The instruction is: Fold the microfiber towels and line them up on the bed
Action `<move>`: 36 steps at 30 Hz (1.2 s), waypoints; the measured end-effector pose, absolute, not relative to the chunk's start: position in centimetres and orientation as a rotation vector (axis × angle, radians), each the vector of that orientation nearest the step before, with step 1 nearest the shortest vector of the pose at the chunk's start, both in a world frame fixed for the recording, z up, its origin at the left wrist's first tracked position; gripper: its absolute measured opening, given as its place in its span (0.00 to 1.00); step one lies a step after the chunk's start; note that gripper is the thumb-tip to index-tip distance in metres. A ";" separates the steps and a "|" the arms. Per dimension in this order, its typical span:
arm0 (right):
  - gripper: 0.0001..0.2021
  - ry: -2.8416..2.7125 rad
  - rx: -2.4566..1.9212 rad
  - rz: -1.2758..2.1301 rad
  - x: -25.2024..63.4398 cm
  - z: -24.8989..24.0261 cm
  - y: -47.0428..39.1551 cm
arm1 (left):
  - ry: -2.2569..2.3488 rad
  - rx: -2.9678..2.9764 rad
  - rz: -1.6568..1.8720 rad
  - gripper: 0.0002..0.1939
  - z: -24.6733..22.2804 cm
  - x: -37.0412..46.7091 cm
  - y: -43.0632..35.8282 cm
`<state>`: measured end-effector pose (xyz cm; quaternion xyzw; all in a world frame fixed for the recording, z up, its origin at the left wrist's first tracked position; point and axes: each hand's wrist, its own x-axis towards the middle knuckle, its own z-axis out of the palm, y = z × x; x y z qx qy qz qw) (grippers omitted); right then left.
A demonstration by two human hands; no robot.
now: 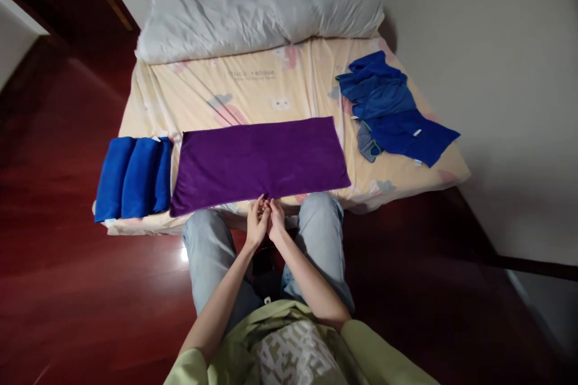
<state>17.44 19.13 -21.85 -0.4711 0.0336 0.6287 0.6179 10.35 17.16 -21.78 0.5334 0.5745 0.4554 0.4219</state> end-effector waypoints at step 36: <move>0.10 -0.281 -1.409 1.186 19.5 -20.5 17.8 | 1.200 1.205 1.098 0.43 -24.0 12.7 16.8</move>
